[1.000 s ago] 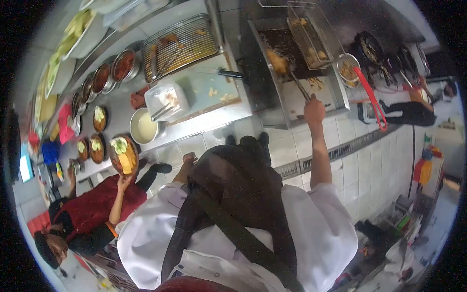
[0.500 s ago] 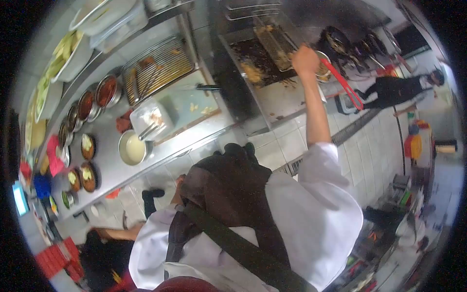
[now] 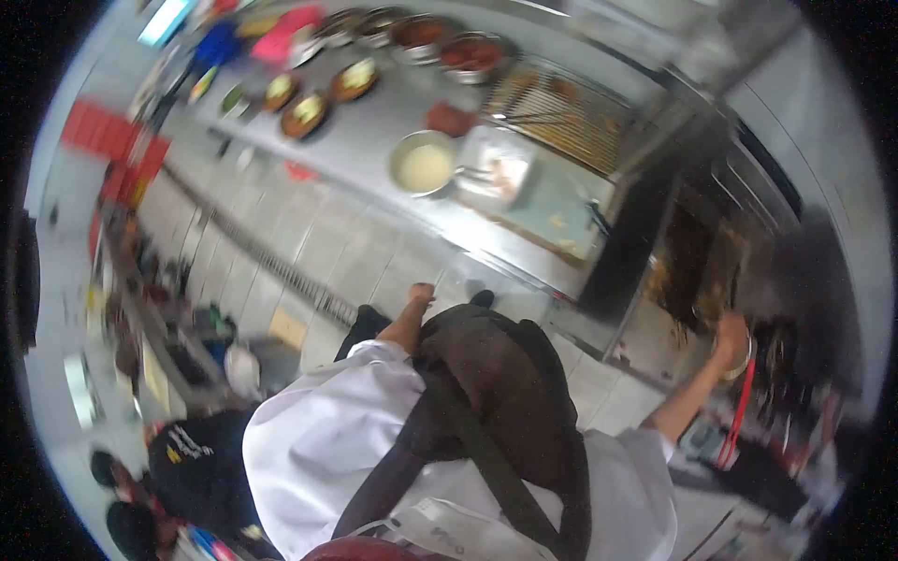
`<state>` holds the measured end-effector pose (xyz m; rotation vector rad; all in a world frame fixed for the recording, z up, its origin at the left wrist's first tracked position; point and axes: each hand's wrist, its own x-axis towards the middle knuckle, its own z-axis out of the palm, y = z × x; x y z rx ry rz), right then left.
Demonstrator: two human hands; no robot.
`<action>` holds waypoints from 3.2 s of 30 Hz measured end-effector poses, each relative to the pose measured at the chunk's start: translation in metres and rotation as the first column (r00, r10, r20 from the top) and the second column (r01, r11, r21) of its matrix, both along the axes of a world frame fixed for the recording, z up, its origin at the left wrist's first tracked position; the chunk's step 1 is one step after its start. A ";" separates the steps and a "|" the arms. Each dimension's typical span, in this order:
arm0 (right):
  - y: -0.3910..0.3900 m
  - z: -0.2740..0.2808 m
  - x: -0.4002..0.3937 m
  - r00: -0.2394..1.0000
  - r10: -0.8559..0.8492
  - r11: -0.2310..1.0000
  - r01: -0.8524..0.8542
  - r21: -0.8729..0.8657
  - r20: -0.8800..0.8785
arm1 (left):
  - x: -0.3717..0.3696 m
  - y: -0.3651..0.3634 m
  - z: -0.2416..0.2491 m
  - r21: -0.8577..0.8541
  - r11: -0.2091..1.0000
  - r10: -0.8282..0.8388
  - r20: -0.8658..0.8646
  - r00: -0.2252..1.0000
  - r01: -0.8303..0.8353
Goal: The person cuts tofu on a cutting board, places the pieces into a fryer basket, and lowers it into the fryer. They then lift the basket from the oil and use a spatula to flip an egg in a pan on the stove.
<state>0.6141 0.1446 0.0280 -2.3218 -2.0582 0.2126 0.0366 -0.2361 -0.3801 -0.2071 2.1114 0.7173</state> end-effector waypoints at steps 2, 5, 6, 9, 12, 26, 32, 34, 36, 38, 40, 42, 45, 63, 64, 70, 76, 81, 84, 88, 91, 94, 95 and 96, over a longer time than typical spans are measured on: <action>0.003 -0.022 0.004 0.989 -0.017 1.000 0.014 0.022 0.147 | 0.010 -0.026 0.010 0.072 0.996 0.059 -0.015 0.998 -0.058; -0.028 0.015 -0.056 0.963 -0.125 0.955 0.051 0.294 0.240 | 0.045 -0.060 0.045 0.197 0.913 0.390 -0.165 0.906 -0.357; -0.043 0.030 -0.076 0.970 -0.171 0.866 0.064 0.495 0.174 | 0.054 -0.072 0.049 0.208 0.902 0.415 -0.172 0.893 -0.379; -0.058 0.037 -0.114 0.857 0.493 0.732 -0.315 0.604 -0.150 | 0.100 -0.112 0.061 0.425 0.694 0.644 -0.007 0.765 -0.580; -0.078 -0.010 -0.146 0.748 0.664 0.639 -0.558 0.529 -0.014 | 0.153 -0.131 0.067 0.578 0.654 0.536 0.100 0.838 -0.487; -0.327 -0.158 0.147 0.766 0.460 0.872 -0.486 0.064 -0.449 | 0.335 -0.153 0.077 0.485 0.820 0.257 0.163 0.953 -0.304; -0.417 -0.186 0.303 0.897 0.138 0.947 -0.244 -0.210 -0.419 | 0.442 -0.194 0.026 0.513 0.809 0.207 0.207 0.956 -0.286; -0.435 -0.185 0.333 0.908 0.108 0.954 -0.209 -0.214 -0.406 | 0.473 -0.215 0.000 0.359 0.882 0.211 0.278 0.937 -0.305; -0.443 -0.184 0.359 0.914 0.080 0.959 -0.179 -0.219 -0.398 | 0.498 -0.252 -0.039 0.432 0.878 0.075 0.300 0.951 -0.205; -0.449 -0.188 0.383 0.912 -0.006 0.989 -0.056 -0.138 -0.410 | 0.517 -0.280 -0.068 0.389 0.903 0.024 0.373 0.928 -0.180; -0.453 -0.190 0.405 0.885 -0.071 0.988 -0.001 -0.154 -0.460 | 0.541 -0.290 -0.069 0.144 0.933 0.231 0.461 0.857 -0.329; -0.458 -0.191 0.422 0.850 -0.134 0.983 0.051 -0.174 -0.509 | 0.549 -0.297 -0.069 0.140 0.959 0.173 0.400 0.900 -0.247; -0.460 -0.191 0.445 0.847 -0.152 0.983 0.077 -0.165 -0.510 | 0.563 -0.277 -0.060 0.195 0.977 0.015 0.358 0.934 -0.090; -0.352 -0.215 0.599 0.781 -0.227 0.961 0.083 -0.264 -0.581 | 0.767 -0.073 0.057 0.497 0.730 -0.330 -0.344 0.879 0.469; -0.345 -0.222 0.602 0.809 -0.185 0.970 0.058 -0.238 -0.558 | 0.765 -0.086 0.050 0.503 0.761 -0.278 -0.317 0.907 0.409; -0.308 -0.222 0.609 0.827 -0.118 0.982 0.017 -0.186 -0.549 | 0.725 -0.193 0.027 -0.183 0.630 -0.762 -0.334 0.555 0.755; -0.291 -0.225 0.613 0.814 -0.201 0.977 0.123 -0.176 -0.544 | 0.703 -0.229 -0.039 -0.527 0.011 -0.996 -0.084 -0.039 0.850; -0.226 -0.259 0.663 0.826 -0.153 0.981 0.195 0.020 -0.543 | 0.721 -0.184 -0.002 -0.350 0.572 -0.817 -0.323 0.478 0.741; -0.153 -0.222 0.691 0.814 -0.190 0.905 0.363 0.224 -0.549 | 0.721 -0.164 -0.012 -0.320 0.540 -0.815 -0.429 0.389 0.779; -0.042 -0.166 0.733 0.642 -0.336 0.775 0.604 0.184 -0.689 | 0.745 -0.136 0.003 -0.143 0.754 -0.639 -0.391 0.663 0.641; 0.035 -0.178 0.762 0.772 -0.221 0.744 0.528 0.408 -0.596 | 0.773 -0.104 0.034 0.046 0.908 -0.385 -0.303 0.872 0.417; 0.110 -0.213 0.783 0.801 -0.140 0.767 0.459 0.448 -0.581 | 0.809 -0.066 0.069 0.176 0.951 -0.218 -0.206 0.954 0.255; 0.128 -0.209 0.784 0.605 -0.274 0.841 0.528 0.119 -0.748 | 0.822 -0.053 0.078 0.202 0.955 -0.184 -0.177 0.967 0.219; 0.134 -0.197 0.781 0.609 -0.276 0.847 0.520 0.112 -0.744 | 0.834 -0.041 0.084 0.215 0.957 -0.165 -0.157 0.974 0.197</action>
